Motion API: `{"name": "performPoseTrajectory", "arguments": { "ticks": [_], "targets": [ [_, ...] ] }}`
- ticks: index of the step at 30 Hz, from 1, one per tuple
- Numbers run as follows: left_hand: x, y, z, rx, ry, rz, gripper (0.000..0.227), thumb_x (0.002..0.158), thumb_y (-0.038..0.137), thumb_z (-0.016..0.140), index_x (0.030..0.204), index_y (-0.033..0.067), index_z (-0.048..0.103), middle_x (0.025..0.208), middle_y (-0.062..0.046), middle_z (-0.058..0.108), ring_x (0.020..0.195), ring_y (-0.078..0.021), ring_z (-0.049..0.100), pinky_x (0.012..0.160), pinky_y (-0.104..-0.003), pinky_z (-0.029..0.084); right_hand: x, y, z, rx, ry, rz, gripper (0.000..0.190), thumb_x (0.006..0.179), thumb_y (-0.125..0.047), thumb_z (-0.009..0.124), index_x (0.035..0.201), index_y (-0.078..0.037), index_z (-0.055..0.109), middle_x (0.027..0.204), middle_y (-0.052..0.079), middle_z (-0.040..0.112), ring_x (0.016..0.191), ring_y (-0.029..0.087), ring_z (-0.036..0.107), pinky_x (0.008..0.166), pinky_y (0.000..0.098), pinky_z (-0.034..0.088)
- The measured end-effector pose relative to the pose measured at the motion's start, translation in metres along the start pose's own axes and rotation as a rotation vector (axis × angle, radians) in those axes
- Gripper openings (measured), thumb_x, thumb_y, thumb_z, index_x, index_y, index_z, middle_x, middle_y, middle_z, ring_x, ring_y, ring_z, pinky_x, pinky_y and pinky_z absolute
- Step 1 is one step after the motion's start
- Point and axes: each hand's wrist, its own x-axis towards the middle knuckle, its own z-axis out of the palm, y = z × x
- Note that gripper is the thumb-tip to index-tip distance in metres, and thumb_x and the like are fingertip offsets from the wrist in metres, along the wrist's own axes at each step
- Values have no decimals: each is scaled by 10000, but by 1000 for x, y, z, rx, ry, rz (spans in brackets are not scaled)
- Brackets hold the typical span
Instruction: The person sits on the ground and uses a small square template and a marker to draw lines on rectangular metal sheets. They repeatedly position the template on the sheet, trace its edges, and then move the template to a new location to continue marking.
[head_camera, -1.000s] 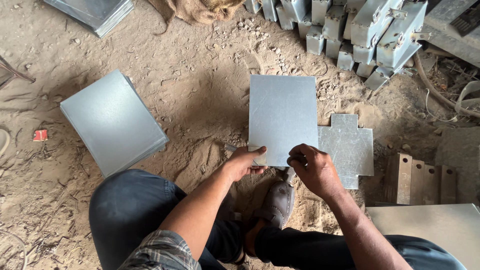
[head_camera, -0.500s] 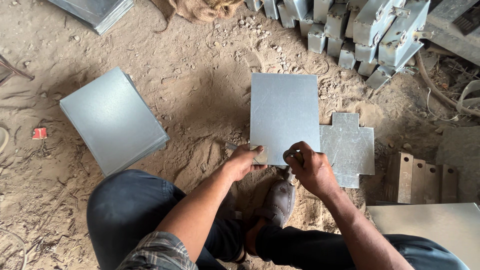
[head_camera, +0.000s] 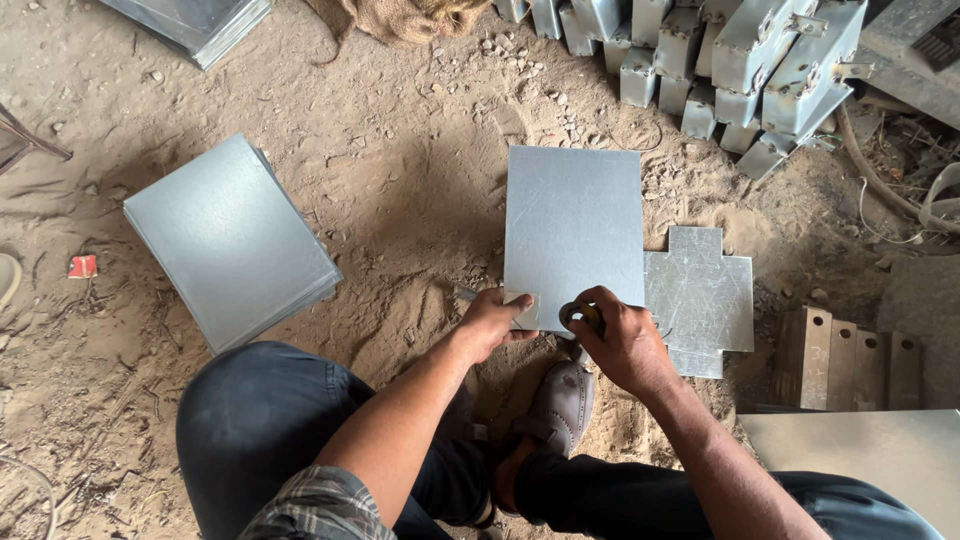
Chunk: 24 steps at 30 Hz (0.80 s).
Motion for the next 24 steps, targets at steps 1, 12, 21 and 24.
{"name": "performPoseTrajectory", "arguments": {
  "ticks": [1, 12, 21, 24],
  "targets": [
    [1, 0, -1, 0, 2, 5, 310, 993, 192, 641, 1176, -56, 652, 1065, -200, 711, 824, -244, 733, 691, -305, 678, 0, 0, 0, -8, -3, -5, 254, 950, -192, 672, 1157, -49, 636, 863, 133, 800, 690, 200, 796, 592, 340, 661],
    [2, -3, -1, 0, 0, 6, 331, 1000, 239, 607, 1181, -35, 652, 1076, -200, 715, 845, -252, 725, 716, -338, 672, -1, -2, -3, -2, 0, -34, 256, 950, -192, 674, 1165, -56, 642, 844, 114, 803, 670, 190, 792, 589, 333, 651],
    [-4, 2, 2, -6, -2, 12, 340, 996, 236, 599, 1221, -13, 650, 1114, -185, 710, 873, -246, 723, 719, -334, 672, -1, -4, -6, 2, 9, -41, 277, 938, -196, 684, 1178, -62, 648, 831, 117, 801, 667, 193, 790, 595, 338, 649],
    [-7, 4, 3, -4, 15, 1, 347, 991, 229, 604, 1245, -2, 651, 1100, -187, 711, 852, -247, 719, 704, -328, 661, -1, -3, -5, 21, 5, -47, 335, 936, -186, 674, 1242, -63, 615, 826, 125, 798, 664, 203, 790, 596, 347, 655]
  ]
}}
